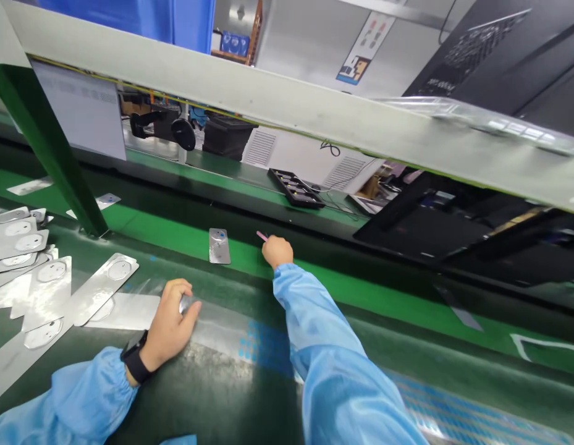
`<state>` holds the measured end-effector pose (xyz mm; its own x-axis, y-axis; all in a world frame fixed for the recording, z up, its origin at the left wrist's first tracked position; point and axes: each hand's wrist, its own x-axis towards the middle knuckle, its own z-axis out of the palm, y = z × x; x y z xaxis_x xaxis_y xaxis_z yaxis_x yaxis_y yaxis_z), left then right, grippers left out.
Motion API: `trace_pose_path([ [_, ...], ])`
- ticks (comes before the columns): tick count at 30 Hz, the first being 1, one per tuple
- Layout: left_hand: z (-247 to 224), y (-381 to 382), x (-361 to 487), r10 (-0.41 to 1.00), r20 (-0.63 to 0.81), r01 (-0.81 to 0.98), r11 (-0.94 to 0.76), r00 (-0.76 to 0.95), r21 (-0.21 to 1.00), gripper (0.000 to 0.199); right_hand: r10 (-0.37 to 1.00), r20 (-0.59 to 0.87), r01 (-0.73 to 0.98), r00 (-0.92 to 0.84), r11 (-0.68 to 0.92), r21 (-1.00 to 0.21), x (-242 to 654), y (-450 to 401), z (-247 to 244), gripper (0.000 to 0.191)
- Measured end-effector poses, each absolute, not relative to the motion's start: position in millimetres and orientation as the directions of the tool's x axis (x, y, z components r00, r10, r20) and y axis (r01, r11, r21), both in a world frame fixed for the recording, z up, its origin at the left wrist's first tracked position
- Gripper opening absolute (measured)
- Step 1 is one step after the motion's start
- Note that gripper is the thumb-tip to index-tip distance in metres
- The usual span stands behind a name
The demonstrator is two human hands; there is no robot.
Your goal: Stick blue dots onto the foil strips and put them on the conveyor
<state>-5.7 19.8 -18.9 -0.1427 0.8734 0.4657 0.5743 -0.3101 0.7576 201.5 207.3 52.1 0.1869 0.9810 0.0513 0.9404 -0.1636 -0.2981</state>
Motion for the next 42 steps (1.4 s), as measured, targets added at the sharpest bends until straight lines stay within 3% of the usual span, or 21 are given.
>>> trace_pose_path([
  [2,-17.4,22.6,-6.8,0.910,0.383,0.491,-0.264,-0.160,0.830,0.015,0.978,0.099,0.941,0.183,-0.145,-0.307,199.4,194.0,60.7,0.029],
  [4,-15.1,25.2,-6.5,0.948,0.277,0.390,-0.197,-0.159,0.899,0.022,0.988,0.103,0.900,0.114,-0.059,-0.432,194.1,164.5,61.7,0.032],
  [6,-12.0,27.1,-5.7,0.980,0.158,0.269,-0.121,-0.121,0.956,0.031,0.998,0.040,0.677,-0.053,0.066,-0.733,184.4,121.8,52.8,0.032],
  [8,-9.0,27.7,-5.9,0.998,0.041,0.162,-0.035,-0.038,0.986,0.039,0.972,-0.082,0.423,-0.221,0.020,-0.906,173.6,77.1,38.7,0.027],
  [10,-6.7,27.1,-8.6,0.998,-0.036,0.111,0.031,0.042,0.993,0.048,0.940,-0.179,0.263,-0.291,-0.101,-0.959,167.5,43.4,27.6,0.024],
  [12,-5.4,25.8,-14.1,0.994,-0.066,0.124,0.055,0.087,0.991,0.060,0.950,-0.207,0.118,-0.233,-0.184,-0.976,171.3,27.2,23.7,0.024],
  [16,-3.3,22.8,-25.9,0.967,-0.118,0.294,0.048,0.225,0.955,0.077,0.994,-0.107,-0.121,0.011,-0.105,-0.987,199.8,29.0,25.9,0.017],
  [19,-1.5,20.2,-26.4,0.946,-0.117,0.466,-0.039,0.303,0.884,0.076,0.995,-0.104,-0.029,0.008,-0.104,-0.994,213.7,32.1,18.9,0.023],
  [22,0.2,17.2,-19.7,0.934,-0.100,0.590,-0.131,0.343,0.797,0.071,0.974,-0.214,0.122,-0.072,-0.205,-0.971,215.5,32.3,3.2,0.034],
  [25,3.0,13.7,-12.5,0.915,-0.167,0.679,-0.140,0.367,0.721,0.075,0.956,-0.269,0.137,-0.116,-0.253,-0.958,215.5,35.4,-10.3,0.039],
  [29,9.9,8.8,-7.7,0.895,-0.268,0.798,-0.142,0.357,0.586,0.078,0.937,-0.308,0.156,-0.163,-0.284,-0.946,219.5,40.5,-18.0,0.037],
  [35,14.1,5.1,-5.1,0.883,-0.323,0.903,-0.211,0.340,0.374,0.062,0.937,-0.322,0.219,-0.134,-0.289,-0.932,223.6,40.1,-20.1,0.029],
  [42,0.1,10.0,-4.2,0.900,-0.116,0.848,-0.345,0.421,0.401,0.063,0.930,-0.311,0.298,-0.198,-0.245,-0.922,224.4,40.9,-17.9,0.026],
])
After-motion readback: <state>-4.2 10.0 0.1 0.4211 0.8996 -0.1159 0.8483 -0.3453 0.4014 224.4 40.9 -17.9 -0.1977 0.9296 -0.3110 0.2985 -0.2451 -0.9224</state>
